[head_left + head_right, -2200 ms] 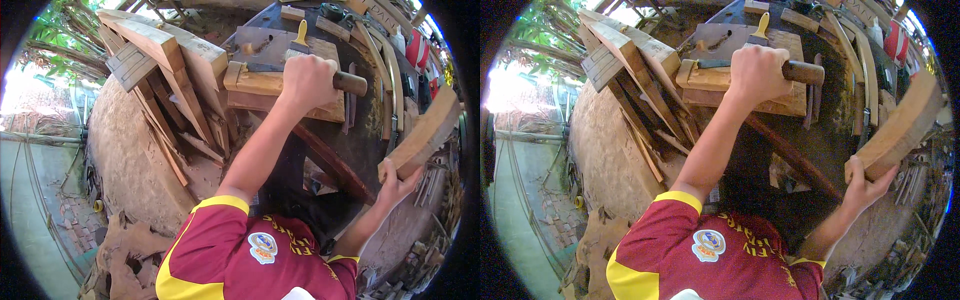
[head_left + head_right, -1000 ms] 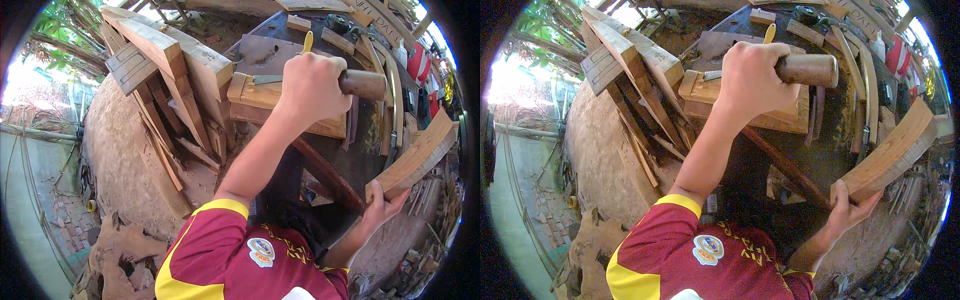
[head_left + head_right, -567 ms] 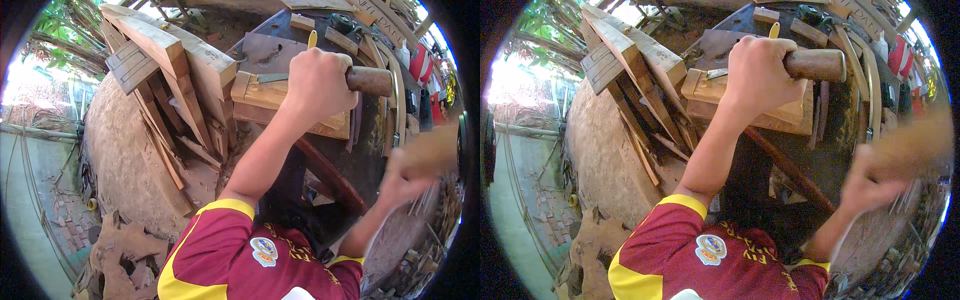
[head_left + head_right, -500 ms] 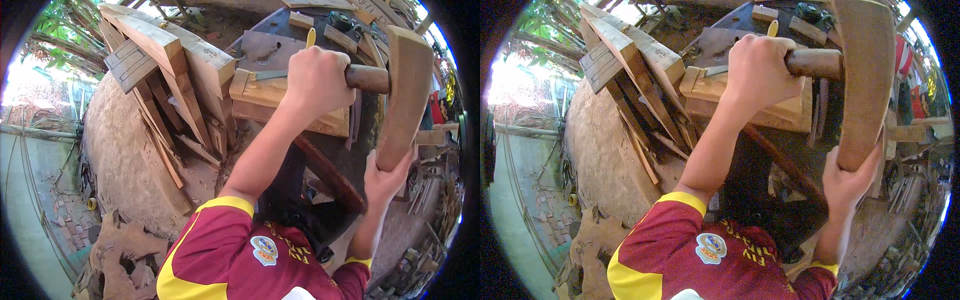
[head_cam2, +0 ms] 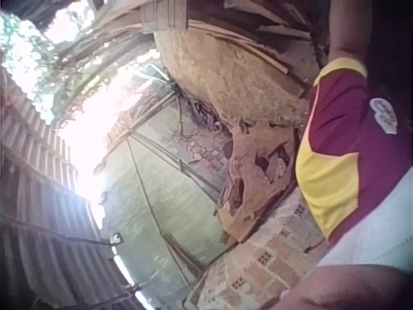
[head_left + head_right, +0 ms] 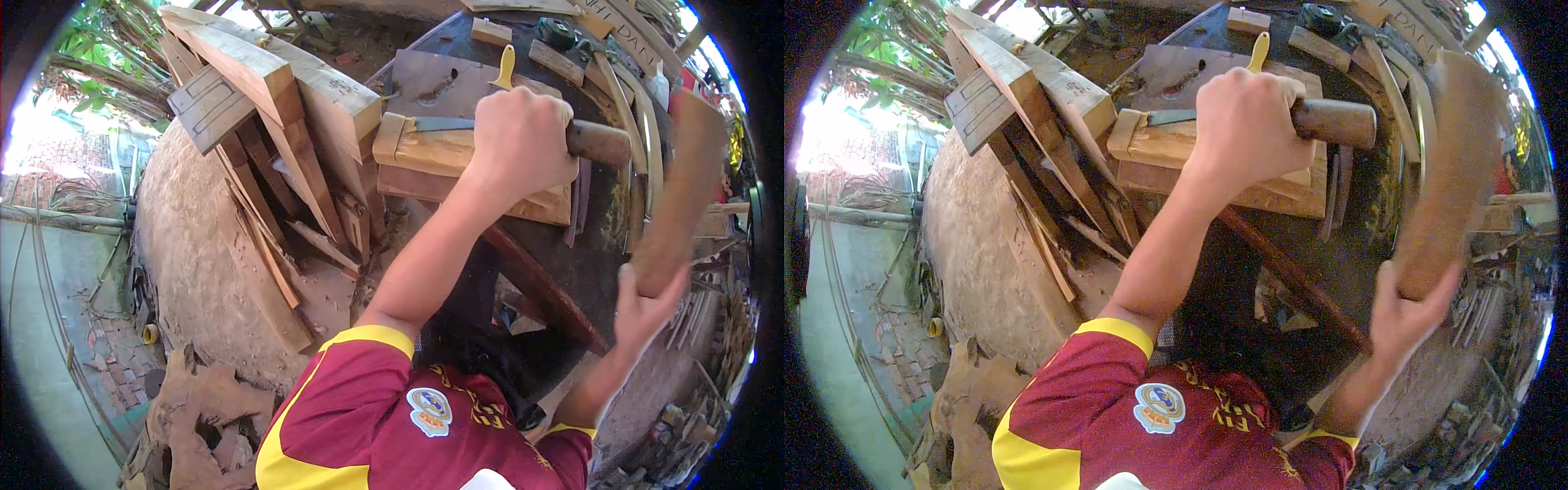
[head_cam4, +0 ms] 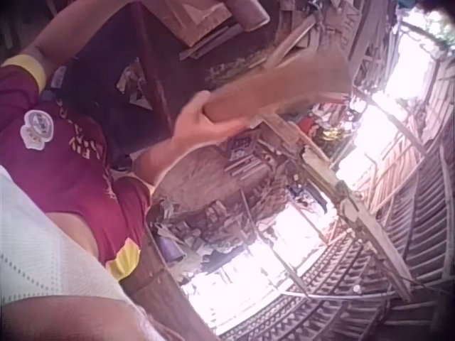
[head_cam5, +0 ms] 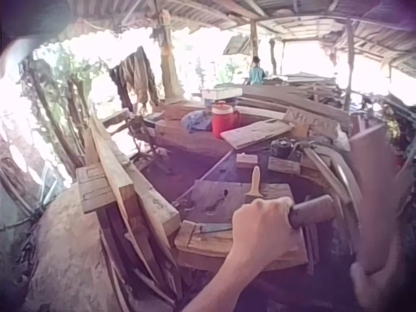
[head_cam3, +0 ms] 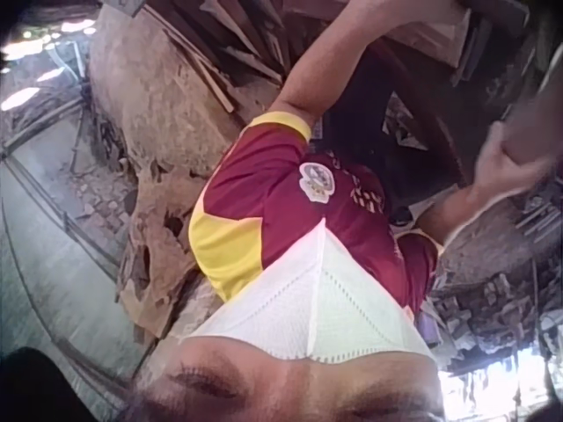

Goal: The person carves a rectangular wooden block using a chisel and a wooden mallet. They hold the chisel against the wood with their left hand and strike the handle with the mallet in their right hand to remove wood shavings. The person occasionally pauses to inspect the carved surface.

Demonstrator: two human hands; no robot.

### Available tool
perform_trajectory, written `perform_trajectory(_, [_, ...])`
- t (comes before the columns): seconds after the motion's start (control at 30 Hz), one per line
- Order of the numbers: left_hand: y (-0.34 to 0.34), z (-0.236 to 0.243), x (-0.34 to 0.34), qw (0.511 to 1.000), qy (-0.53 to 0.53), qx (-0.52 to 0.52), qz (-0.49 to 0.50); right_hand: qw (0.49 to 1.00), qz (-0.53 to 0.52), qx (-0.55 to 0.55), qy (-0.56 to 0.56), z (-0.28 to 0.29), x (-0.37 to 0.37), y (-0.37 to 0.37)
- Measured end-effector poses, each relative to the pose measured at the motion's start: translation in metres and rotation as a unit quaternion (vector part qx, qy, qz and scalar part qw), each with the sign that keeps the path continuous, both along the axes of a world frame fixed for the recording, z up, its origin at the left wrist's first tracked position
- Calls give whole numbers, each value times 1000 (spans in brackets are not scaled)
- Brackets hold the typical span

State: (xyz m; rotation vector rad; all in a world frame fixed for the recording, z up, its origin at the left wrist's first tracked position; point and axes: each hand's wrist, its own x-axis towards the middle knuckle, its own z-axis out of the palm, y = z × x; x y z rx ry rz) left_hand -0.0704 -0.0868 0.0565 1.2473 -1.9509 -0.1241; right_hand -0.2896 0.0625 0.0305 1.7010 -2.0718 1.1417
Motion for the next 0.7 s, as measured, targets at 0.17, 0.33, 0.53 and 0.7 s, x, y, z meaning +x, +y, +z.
perform_trajectory(0.17, [1, 2, -7, 999, -19, 39, -4, 958, -25, -186, -217, 14, 2, -15])
perform_trajectory(0.33, [-4, -20, -7, 998, -59, 37, 7, 998, 38, 46, 29, -10, 8, 0])
perform_trajectory(0.53, [-2, -10, -9, 999, -32, 26, -3, 930, -8, -220, -295, 8, -9, -9])
perform_trajectory(0.7, [8, -7, -13, 995, 32, -55, -74, 932, -94, -205, -285, -12, 7, -4])
